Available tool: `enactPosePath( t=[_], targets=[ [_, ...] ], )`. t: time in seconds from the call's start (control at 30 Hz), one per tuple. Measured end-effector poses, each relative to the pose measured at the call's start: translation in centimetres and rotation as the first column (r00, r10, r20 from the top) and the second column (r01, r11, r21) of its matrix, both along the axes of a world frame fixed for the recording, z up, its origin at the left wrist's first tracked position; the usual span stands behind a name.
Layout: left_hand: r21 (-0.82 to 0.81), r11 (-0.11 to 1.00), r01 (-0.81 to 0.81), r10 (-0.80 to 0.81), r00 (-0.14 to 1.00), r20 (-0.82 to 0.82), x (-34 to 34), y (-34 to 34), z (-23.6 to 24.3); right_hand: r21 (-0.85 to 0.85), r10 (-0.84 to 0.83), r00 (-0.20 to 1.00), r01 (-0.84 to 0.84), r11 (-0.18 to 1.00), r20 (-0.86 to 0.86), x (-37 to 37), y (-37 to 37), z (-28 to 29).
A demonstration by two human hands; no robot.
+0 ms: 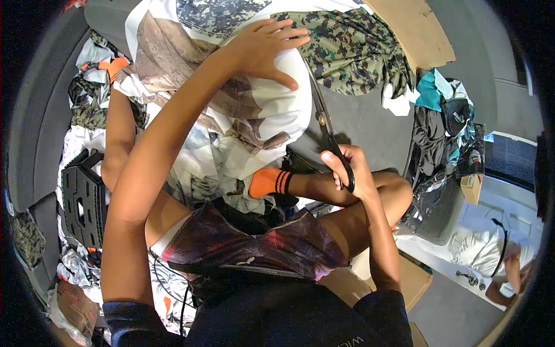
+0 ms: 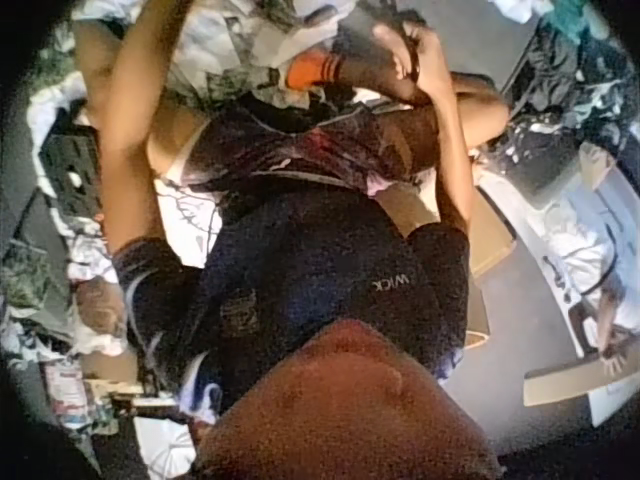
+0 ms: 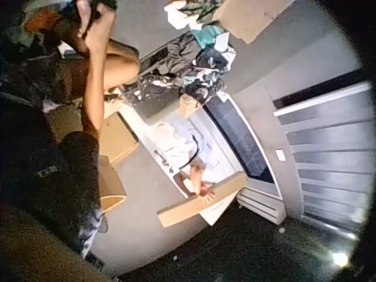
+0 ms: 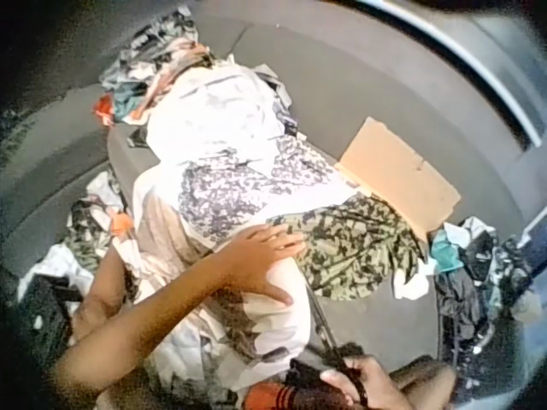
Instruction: Cutting out patterns or sections from various clothing items using a pair of scissors.
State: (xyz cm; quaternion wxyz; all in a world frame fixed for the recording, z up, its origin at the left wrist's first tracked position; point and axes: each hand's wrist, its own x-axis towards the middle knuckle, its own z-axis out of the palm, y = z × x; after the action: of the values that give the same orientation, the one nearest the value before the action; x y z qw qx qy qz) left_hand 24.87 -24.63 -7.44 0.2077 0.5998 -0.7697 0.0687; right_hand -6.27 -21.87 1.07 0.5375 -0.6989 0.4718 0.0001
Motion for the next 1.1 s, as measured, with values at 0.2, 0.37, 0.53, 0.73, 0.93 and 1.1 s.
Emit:
enactPosePath(
  t=[0.2, 0.37, 0.53, 0.73, 0.93, 1.1],
  targets=[
    [0.004, 1.000, 0.006, -0.006, 1.000, 0.000, 0.1, 0.0, -0.1, -0.002, -0.027, 1.000, 0.027, 1.000, 0.016, 0.0, 0.1, 0.2],
    [-0.005, 1.000, 0.001, -0.001, 1.000, 0.012, 0.0, 0.0, -0.1, -0.003, 0.005, 1.000, -0.005, 1.000, -0.004, -0.1, -0.1, 0.4],
    [-0.018, 1.000, -0.006, 0.006, 1.000, 0.022, 0.0, -0.1, 0.0, -0.004, 0.038, 0.999, -0.038, 0.999, -0.022, -0.3, -0.3, 0.3],
    [-0.009, 1.000, -0.002, 0.002, 1.000, 0.012, 0.0, -0.1, -0.1, -0.001, 0.045, 0.999, -0.045, 0.999, -0.026, -0.1, -0.3, 0.7],
    [0.006, 1.000, -0.003, 0.003, 1.000, -0.003, -0.1, 0.0, 0.2, -0.008, 0.057, 0.998, -0.057, 0.998, -0.024, -0.2, -0.3, 1.0],
    [0.048, 0.999, 0.005, -0.005, 1.000, -0.004, 0.0, 0.3, 0.4, -0.006, 0.071, 0.997, -0.072, 0.997, -0.032, -0.1, -0.3, 1.1]
  ],
)
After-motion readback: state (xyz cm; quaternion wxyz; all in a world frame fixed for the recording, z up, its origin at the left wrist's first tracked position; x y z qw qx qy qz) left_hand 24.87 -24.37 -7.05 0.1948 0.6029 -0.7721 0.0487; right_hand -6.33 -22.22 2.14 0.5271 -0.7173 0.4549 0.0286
